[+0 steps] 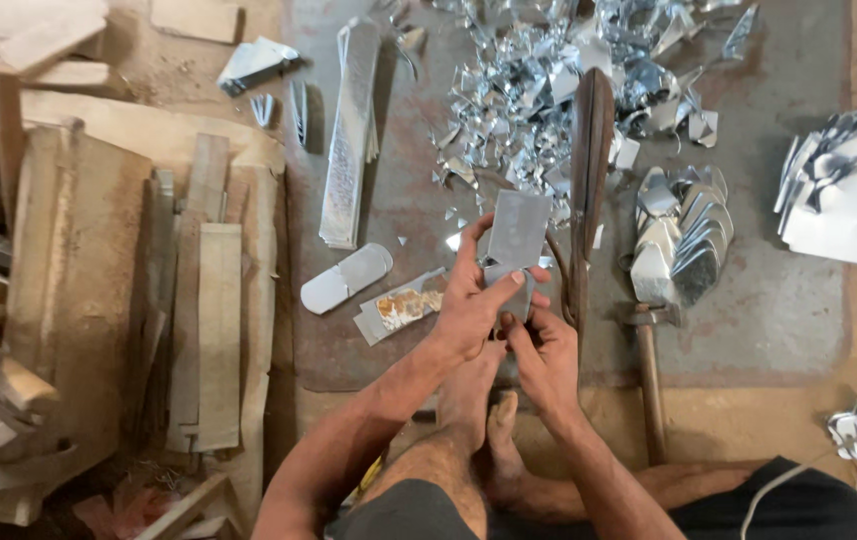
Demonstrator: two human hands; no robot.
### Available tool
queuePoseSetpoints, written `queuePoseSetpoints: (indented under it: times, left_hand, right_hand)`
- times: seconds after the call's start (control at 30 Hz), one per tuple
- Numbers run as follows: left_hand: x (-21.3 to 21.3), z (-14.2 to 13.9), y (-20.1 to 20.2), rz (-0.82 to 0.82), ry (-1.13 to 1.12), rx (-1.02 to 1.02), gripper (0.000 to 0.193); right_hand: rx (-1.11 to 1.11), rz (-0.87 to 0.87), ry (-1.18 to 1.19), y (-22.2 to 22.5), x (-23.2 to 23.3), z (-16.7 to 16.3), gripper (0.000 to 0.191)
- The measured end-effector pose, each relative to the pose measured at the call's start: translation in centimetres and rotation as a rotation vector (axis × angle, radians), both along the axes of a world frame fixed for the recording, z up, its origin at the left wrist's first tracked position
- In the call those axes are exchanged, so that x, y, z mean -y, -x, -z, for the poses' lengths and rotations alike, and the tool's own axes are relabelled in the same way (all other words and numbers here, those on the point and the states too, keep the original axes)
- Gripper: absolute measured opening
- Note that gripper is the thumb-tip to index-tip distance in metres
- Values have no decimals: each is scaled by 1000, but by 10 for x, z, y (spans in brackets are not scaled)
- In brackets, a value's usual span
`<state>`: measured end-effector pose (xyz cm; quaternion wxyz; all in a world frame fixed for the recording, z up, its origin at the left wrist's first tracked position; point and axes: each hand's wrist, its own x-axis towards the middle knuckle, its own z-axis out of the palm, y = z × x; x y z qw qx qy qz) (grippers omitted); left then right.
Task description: The person sits on the workshop floor and cuts small pieces of thin aluminum sheet using a hand shear, squeezing the shear handles to snip the metal into smaller pieces and setting the cut pieces with a pile of similar cut scraps.
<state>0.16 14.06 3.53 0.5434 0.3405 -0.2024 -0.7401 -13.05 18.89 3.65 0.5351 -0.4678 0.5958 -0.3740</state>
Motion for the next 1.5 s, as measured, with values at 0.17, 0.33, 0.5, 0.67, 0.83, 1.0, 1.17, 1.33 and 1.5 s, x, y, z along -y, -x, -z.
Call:
queuePoseSetpoints:
  times: [0.17, 0.33, 0.5, 0.67, 0.83, 1.0, 1.17, 1.33, 1.5]
  left_hand:
    - [27, -15, -30, -1, 123, 67, 90]
    - [26, -12, -45, 122, 84, -53, 92]
    - [-16, 17, -4, 272, 82, -353, 82]
    - [-32, 34, 8, 323, 220, -63, 75]
    - [-36, 32, -2, 374, 129, -173, 75]
    - [-38, 34, 0, 345, 116, -115, 82]
    - [-42, 29, 6, 254, 22, -135, 84]
    - [-42, 13, -6, 280, -127, -428, 78]
    - [-39, -4, -14, 400, -203, -479, 86]
  right_hand:
    - [-281, -2, 211, 24, -12, 7, 24]
    - [-44, 187, 301, 63, -2, 56, 48]
    - [362, -57, 351, 110, 55, 134, 77]
    - [52, -85, -193, 138, 74, 161, 65]
    - [-8, -95, -75, 126, 76, 157, 63]
    - [-16, 41, -242, 106, 59, 126, 69]
    - [-50, 46, -327, 82, 51, 73, 71]
    - [293, -68, 227, 61, 32, 23, 91]
    - [149, -239, 352, 71, 26, -30, 81]
